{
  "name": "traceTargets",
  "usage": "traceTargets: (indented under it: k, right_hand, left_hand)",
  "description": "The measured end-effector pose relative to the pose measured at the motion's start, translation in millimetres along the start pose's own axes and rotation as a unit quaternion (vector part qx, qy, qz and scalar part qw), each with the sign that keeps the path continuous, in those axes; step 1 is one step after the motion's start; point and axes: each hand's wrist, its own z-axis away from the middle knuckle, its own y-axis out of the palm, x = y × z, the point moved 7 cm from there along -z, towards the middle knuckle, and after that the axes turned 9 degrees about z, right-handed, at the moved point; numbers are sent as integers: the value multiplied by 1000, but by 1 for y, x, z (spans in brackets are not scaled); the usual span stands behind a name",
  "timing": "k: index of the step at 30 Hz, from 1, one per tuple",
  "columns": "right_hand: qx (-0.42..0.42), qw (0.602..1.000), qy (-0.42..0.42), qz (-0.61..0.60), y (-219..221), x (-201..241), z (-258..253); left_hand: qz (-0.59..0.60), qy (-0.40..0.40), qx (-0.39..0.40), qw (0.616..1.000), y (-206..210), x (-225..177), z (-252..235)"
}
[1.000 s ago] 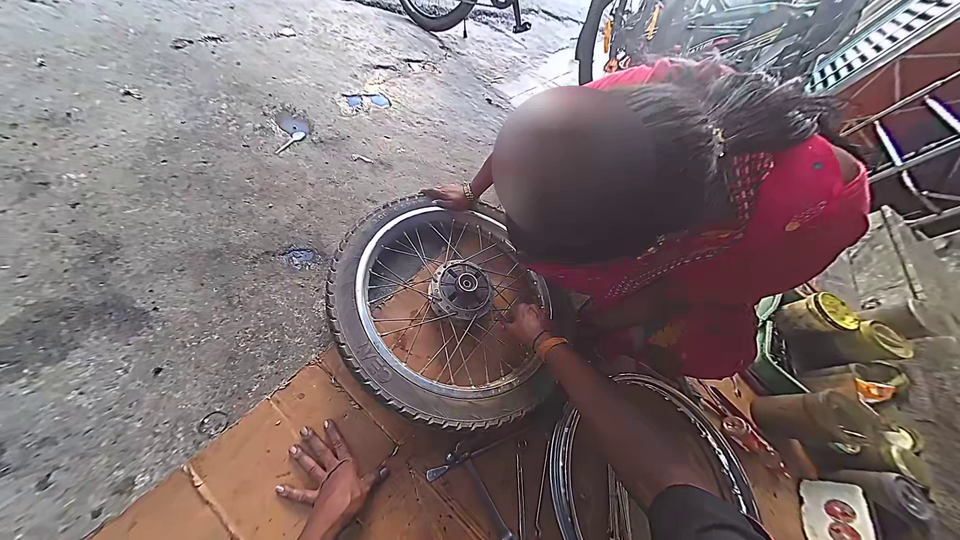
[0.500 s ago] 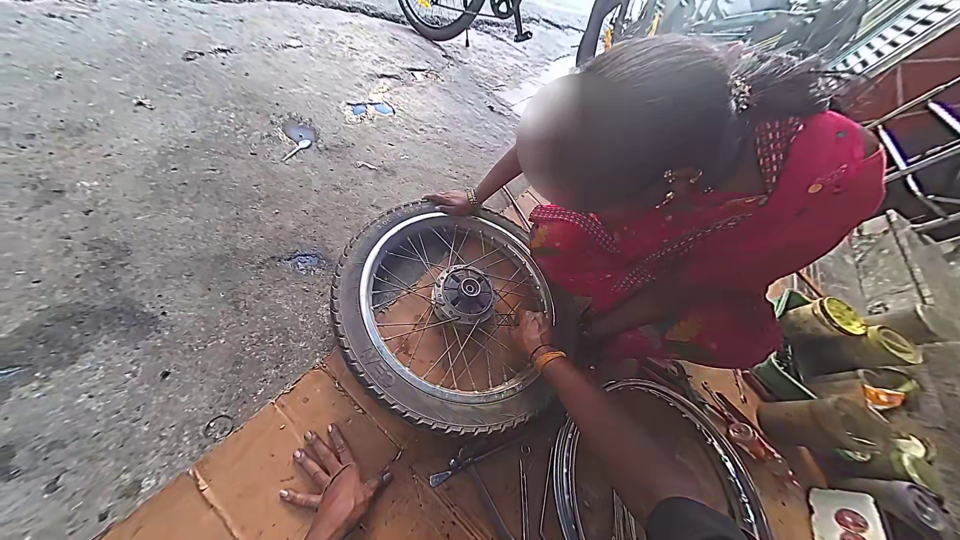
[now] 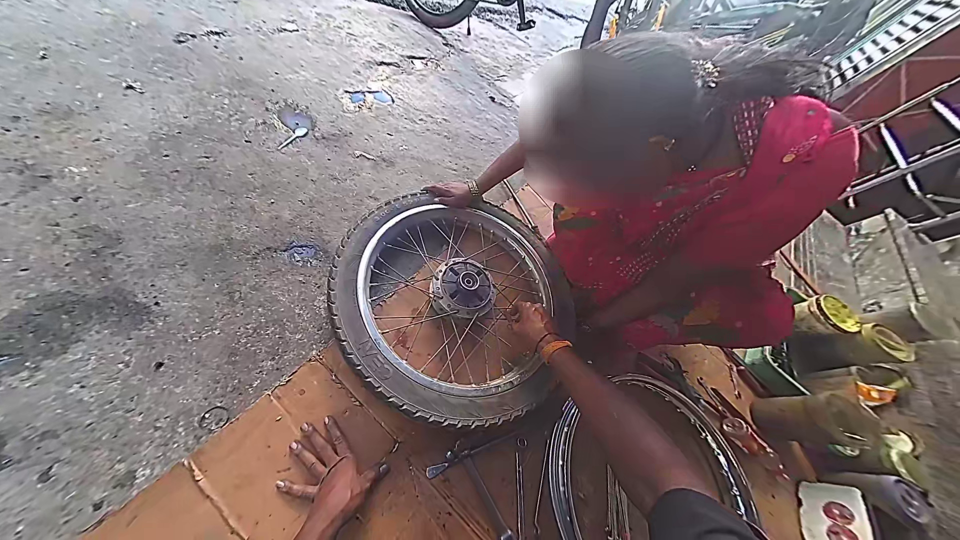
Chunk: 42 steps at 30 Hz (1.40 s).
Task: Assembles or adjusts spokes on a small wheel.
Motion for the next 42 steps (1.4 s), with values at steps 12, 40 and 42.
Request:
traceTargets:
  k: [12, 40, 42]
  right_hand:
    - [1, 999, 42, 17, 1, 7, 16]
    - [-63, 995, -36, 71, 25, 15, 27]
    - [-61, 994, -44, 78, 25, 15, 27]
  left_hand:
    - [13, 13, -1, 1000, 0, 0, 1]
    - [9, 10, -2, 1000, 0, -1, -1]
    - [8, 7, -2, 1000, 1, 1, -1]
